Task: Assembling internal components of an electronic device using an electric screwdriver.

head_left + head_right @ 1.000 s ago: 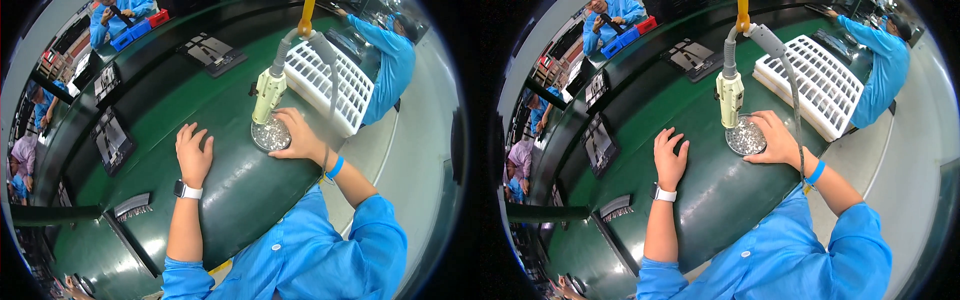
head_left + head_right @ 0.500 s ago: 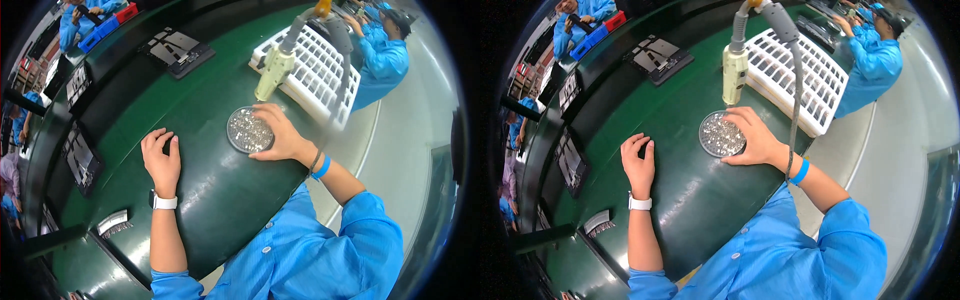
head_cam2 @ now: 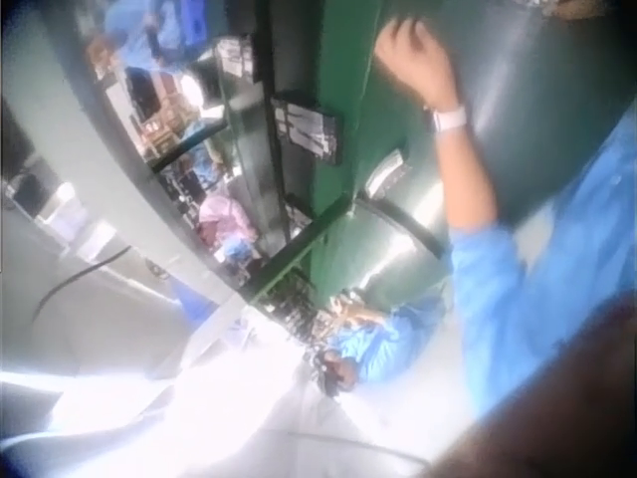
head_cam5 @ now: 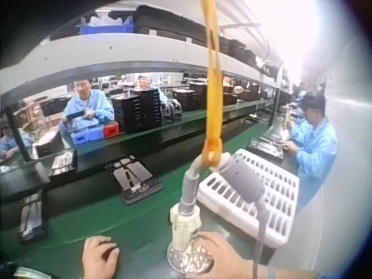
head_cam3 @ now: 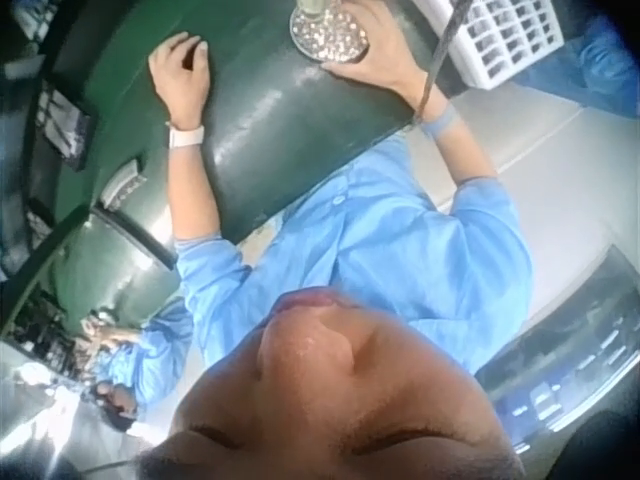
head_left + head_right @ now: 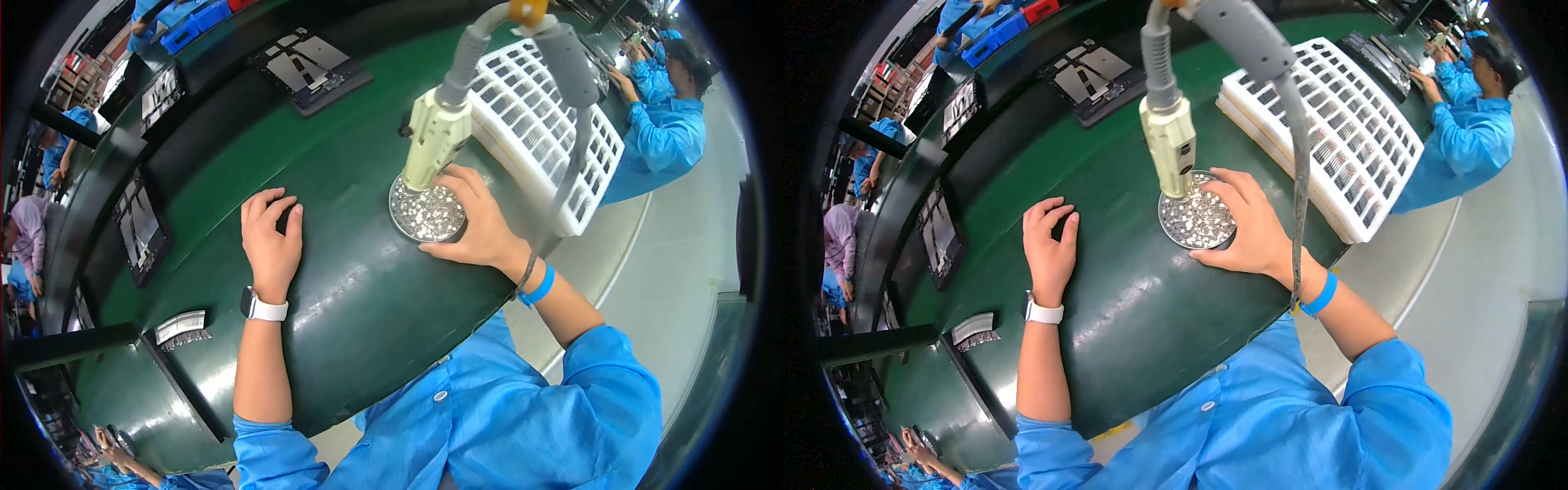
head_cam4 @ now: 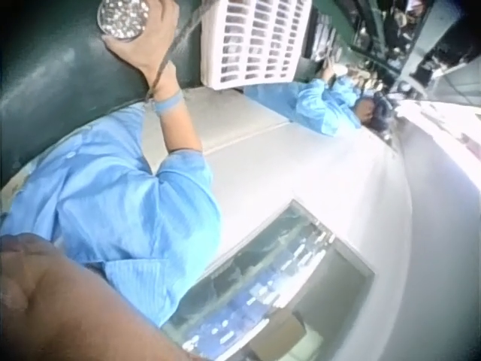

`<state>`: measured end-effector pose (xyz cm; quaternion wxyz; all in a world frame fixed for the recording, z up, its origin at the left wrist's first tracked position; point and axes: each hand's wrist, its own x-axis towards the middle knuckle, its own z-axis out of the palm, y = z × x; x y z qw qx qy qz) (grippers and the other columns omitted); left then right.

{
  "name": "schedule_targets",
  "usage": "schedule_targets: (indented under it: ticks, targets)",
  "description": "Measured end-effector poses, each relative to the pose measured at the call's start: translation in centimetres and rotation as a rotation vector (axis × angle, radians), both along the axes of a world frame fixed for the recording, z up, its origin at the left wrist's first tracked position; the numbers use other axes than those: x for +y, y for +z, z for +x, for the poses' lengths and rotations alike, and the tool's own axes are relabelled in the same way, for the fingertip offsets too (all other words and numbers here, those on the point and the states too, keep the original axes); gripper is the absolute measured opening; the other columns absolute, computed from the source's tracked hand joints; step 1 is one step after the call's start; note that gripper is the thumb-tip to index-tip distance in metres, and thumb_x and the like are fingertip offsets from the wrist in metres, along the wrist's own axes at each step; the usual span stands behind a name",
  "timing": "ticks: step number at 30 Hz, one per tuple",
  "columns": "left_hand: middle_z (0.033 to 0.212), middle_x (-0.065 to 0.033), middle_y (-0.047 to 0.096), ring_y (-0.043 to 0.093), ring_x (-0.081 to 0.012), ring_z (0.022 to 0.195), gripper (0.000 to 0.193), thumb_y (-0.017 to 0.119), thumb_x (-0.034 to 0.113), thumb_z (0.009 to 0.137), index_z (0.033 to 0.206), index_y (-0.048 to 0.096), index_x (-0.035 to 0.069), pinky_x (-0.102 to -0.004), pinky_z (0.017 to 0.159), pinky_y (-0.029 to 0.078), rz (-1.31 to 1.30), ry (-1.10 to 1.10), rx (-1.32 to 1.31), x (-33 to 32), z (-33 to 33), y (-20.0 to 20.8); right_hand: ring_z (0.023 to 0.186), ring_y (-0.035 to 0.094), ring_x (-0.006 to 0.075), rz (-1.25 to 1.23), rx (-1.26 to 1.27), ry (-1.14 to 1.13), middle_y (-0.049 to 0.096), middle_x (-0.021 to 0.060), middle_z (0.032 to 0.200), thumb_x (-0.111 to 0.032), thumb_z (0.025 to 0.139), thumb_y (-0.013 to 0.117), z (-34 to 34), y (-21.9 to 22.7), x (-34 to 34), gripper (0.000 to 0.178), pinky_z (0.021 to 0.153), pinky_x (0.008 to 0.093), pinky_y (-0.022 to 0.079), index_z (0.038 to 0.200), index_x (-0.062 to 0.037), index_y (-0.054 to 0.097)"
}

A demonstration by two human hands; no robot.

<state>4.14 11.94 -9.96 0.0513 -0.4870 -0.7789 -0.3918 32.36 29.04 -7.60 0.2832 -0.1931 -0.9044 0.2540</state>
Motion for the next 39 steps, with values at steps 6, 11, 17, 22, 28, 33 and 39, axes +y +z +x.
schedule_targets:
  ticks: [6, 11, 17, 22, 28, 33, 39]
  targets:
    - [0.115, -0.009, 0.068, 0.059, -0.0299, 0.112, 0.014, 0.073, 0.01, 0.086, 0.098, 0.074, 0.003, -0.04, 0.097, 0.048, -0.004, -0.017, 0.01, 0.6, 0.3, -0.1, 0.139, 0.043, 0.0412, 0.068, -0.104, 0.097, 0.047, 0.0209, 0.146, -0.042, 0.066, 0.087, 0.6, 0.1, 0.1, 0.085, 0.115, 0.0599, 0.03, 0.135, -0.005, 0.054]
    - [0.116, -0.0092, 0.067, 0.059, -0.0299, 0.113, 0.014, 0.072, 0.01, 0.086, 0.099, 0.073, 0.003, -0.0399, 0.098, 0.048, -0.017, -0.024, 0.015, 0.8, 0.7, 0.2, 0.148, 0.035, 0.0335, 0.335, -0.393, 0.042, 0.039, 0.0178, 0.157, -0.043, 0.086, 0.071, 1.6, 1.1, -1.9, 0.08, 0.12, 0.062, 0.016, 0.147, -0.0003, 0.043]
    - [0.116, -0.0091, 0.067, 0.058, -0.0297, 0.114, 0.014, 0.073, 0.01, 0.086, 0.098, 0.074, 0.003, -0.0401, 0.097, 0.049, -0.022, -0.05, 0.037, 1.2, 1.0, 0.2, 0.146, 0.038, 0.032, 0.363, -0.337, 0.269, 0.044, 0.0192, 0.153, -0.047, 0.089, 0.066, 0.7, 1.0, -3.8, 0.076, 0.12, 0.0583, 0.021, 0.144, 0.0016, 0.046]
    - [0.116, -0.0086, 0.067, 0.058, -0.0297, 0.115, 0.014, 0.074, 0.01, 0.085, 0.097, 0.075, 0.003, -0.0396, 0.094, 0.05, -0.025, -0.044, 0.049, 1.3, 1.3, 0.3, 0.147, 0.036, 0.0341, 0.348, -0.318, 0.212, 0.043, 0.0194, 0.154, -0.045, 0.084, 0.073, 1.0, 0.6, 0.1, 0.077, 0.119, 0.0589, 0.023, 0.143, -0.0026, 0.049]
    - [0.116, -0.0093, 0.068, 0.058, -0.0299, 0.114, 0.014, 0.073, 0.01, 0.086, 0.098, 0.074, 0.003, -0.0398, 0.098, 0.048, -0.032, -0.041, 0.021, 1.7, 1.7, 0.2, 0.138, 0.042, 0.0425, 0.02, -0.14, -0.003, 0.042, 0.0239, 0.149, -0.04, 0.066, 0.088, 0.6, -0.4, 2.4, 0.091, 0.114, 0.0571, 0.035, 0.139, -0.0014, 0.051]
    - [0.117, -0.0094, 0.067, 0.059, -0.03, 0.114, 0.014, 0.073, 0.009, 0.086, 0.099, 0.074, 0.003, -0.0401, 0.098, 0.048, -0.033, -0.045, 0.023, 1.8, 2.0, 0.5, 0.123, 0.05, 0.0422, 0.033, -0.044, 0.075, 0.047, 0.0238, 0.139, -0.035, 0.062, 0.09, 1.0, 0.3, 2.4, 0.093, 0.107, 0.05, 0.042, 0.139, -0.0016, 0.05]
    - [0.117, -0.0096, 0.067, 0.059, -0.0301, 0.114, 0.015, 0.073, 0.009, 0.086, 0.1, 0.073, 0.003, -0.0403, 0.099, 0.048, -0.033, -0.03, 0.011, 2.3, 1.8, 0.6, 0.13, 0.045, 0.0421, 0.093, -0.149, 0.083, 0.043, 0.0232, 0.142, -0.035, 0.063, 0.09, 0.8, 0.1, 2.6, 0.095, 0.11, 0.0491, 0.039, 0.142, -0.0043, 0.047]
